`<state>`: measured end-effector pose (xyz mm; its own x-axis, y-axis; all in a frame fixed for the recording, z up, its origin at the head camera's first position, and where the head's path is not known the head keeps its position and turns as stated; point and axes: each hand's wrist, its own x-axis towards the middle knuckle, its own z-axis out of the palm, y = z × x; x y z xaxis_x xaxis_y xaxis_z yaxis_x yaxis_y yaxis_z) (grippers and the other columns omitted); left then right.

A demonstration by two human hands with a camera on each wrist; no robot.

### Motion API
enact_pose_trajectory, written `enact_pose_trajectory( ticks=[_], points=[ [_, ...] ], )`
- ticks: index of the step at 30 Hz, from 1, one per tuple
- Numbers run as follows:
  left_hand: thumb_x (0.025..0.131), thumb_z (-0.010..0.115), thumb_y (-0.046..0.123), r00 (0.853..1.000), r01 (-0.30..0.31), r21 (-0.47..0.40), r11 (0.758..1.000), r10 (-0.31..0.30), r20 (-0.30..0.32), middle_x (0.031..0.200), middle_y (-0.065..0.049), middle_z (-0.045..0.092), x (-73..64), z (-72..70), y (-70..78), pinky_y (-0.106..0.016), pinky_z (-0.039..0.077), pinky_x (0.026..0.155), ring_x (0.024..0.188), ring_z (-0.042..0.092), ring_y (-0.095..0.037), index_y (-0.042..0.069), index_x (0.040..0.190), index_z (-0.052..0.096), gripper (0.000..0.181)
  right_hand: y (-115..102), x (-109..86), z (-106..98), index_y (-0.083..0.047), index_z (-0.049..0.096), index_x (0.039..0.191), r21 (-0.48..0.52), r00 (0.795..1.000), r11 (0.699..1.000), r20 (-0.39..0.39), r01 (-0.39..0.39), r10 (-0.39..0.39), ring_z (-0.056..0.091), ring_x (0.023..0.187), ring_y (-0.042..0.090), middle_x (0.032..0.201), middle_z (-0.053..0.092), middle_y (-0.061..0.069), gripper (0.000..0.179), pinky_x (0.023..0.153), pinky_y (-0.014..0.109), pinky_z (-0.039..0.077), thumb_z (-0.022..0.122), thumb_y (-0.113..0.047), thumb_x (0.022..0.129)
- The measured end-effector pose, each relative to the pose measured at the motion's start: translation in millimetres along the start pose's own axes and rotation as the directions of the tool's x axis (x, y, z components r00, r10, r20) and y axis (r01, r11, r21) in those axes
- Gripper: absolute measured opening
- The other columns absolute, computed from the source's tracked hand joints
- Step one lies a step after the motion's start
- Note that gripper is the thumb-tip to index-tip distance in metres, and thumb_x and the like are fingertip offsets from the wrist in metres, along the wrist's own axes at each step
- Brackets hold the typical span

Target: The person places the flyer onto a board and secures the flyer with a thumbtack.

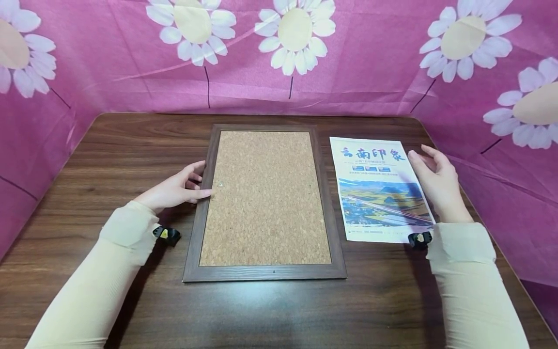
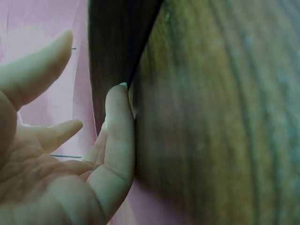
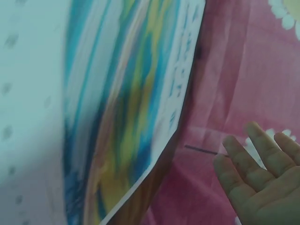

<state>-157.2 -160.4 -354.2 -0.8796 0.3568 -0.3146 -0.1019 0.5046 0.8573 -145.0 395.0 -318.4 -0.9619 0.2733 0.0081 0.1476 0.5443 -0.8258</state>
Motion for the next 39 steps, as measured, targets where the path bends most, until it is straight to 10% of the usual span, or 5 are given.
enact_pose_trajectory(
  ticks=[19, 27, 39],
  points=[
    [0.092, 0.068, 0.009, 0.995, -0.03, -0.007, 1.0, 0.03, 0.093, 0.14, -0.03, 0.034, 5.4, -6.9, -7.2, -0.027, 0.051, 0.085, 0.121, 0.045, -0.035, 0.006, 0.159, 0.008, 0.089, 54, 9.6, -26, 0.005, 0.024, 0.153, -0.066, 0.971, 0.986, 0.174, -0.156, 0.166, 0.053, 0.074, -0.014, 0.081, 0.051, -0.04, 0.077, 0.063, 0.009, 0.048, 0.05, -0.045, 0.101],
    [0.092, 0.067, 0.009, 0.995, -0.038, 0.023, 0.999, 0.035, 0.097, 0.141, -0.031, 0.034, 5.0, -6.1, -7.8, -0.032, 0.048, 0.092, 0.123, 0.045, -0.037, 0.004, 0.158, 0.01, 0.088, 60, 13.5, -25, -0.03, 0.046, 0.107, -0.014, 0.941, 0.976, 0.262, -0.216, 0.212, 0.058, 0.075, -0.006, 0.082, 0.059, -0.031, 0.016, 0.064, 0.015, 0.052, 0.054, -0.042, 0.1],
    [0.092, 0.067, 0.009, 0.994, -0.04, 0.03, 0.999, 0.036, 0.102, 0.141, -0.031, 0.035, 7.5, -5.2, -8.5, -0.031, 0.05, 0.09, 0.124, 0.045, -0.038, 0.004, 0.158, 0.009, 0.088, 58, 6.3, -24, -0.034, 0.064, 0.109, -0.253, 0.946, 0.949, 0.212, -0.189, 0.245, 0.059, 0.072, 0.001, 0.074, 0.059, -0.026, 0.013, 0.063, 0.025, 0.052, 0.055, -0.033, 0.101]
  ],
)
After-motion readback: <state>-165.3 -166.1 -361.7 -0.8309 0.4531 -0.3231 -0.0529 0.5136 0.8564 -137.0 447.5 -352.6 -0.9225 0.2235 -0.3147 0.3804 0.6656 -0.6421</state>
